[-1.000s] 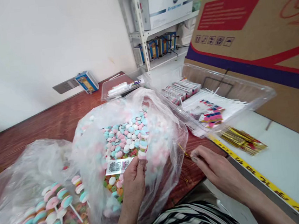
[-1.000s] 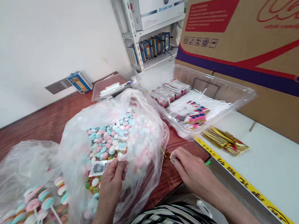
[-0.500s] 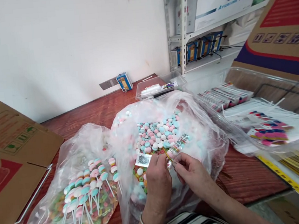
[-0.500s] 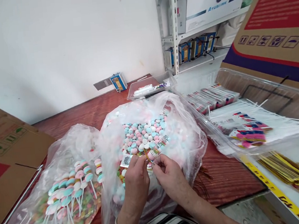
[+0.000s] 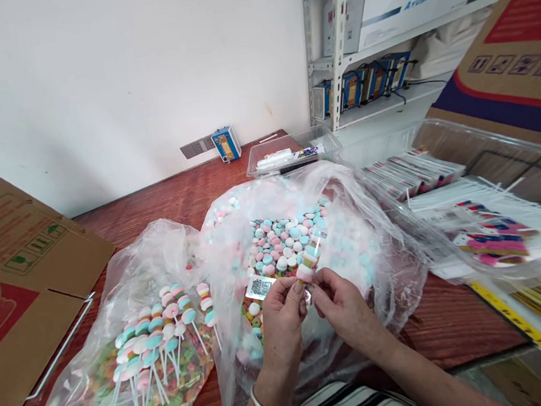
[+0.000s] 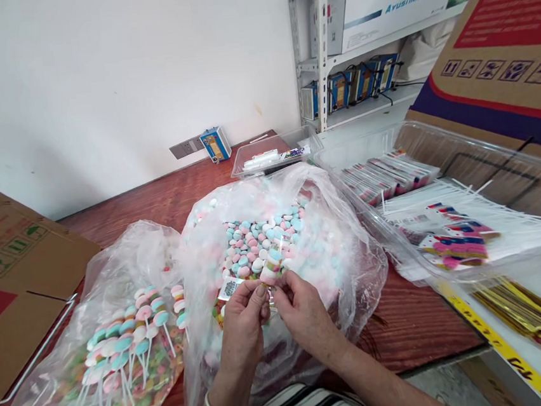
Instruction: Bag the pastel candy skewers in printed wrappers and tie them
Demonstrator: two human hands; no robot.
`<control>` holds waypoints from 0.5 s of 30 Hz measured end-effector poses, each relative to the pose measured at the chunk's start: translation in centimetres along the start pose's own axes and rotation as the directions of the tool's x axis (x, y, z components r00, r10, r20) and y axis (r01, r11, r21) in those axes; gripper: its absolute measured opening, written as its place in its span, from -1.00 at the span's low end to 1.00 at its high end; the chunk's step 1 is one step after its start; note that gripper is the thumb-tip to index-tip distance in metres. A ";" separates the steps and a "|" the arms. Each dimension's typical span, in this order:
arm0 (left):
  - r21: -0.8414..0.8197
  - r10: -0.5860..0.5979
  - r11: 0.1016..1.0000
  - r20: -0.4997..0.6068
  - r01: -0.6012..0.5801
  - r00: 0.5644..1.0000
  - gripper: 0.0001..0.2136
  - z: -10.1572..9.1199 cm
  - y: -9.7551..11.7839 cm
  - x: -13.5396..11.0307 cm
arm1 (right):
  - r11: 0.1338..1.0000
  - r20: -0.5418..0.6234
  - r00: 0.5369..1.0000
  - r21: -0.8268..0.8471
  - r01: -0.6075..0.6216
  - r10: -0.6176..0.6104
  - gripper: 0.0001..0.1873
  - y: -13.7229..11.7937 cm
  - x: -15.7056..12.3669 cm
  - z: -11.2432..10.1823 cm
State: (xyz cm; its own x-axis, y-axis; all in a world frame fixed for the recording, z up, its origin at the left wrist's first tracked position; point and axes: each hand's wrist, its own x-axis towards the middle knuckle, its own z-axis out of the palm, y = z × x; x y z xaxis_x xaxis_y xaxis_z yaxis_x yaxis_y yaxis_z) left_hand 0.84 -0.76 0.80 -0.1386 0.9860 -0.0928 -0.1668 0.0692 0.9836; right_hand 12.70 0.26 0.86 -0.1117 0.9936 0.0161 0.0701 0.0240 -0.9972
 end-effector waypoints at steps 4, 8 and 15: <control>-0.397 -0.196 0.894 0.072 0.209 0.978 -0.76 0.4 0.3 0.3 | 0.987 -0.036 0.989 -0.084 0.140 -0.143 -0.86 0.0 0.4 -0.2; -0.469 -0.205 0.852 0.111 0.233 0.972 -0.78 0.5 0.4 0.3 | 0.988 0.043 0.991 -0.078 0.130 -0.127 -0.86 -0.1 0.5 -0.6; -0.335 -0.118 0.933 0.067 0.133 0.991 -0.78 0.5 -0.5 0.2 | 0.958 0.092 0.979 -0.207 0.200 -0.184 -0.78 -0.6 0.5 -1.0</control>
State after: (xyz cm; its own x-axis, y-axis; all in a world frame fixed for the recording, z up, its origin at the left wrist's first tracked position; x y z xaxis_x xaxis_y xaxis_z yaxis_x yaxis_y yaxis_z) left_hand 1.39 -0.55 0.35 -0.0524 0.9789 -0.1974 -0.5011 0.1453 0.8531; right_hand 13.62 0.86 1.57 -0.2137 0.9577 0.1928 0.2501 0.2445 -0.9368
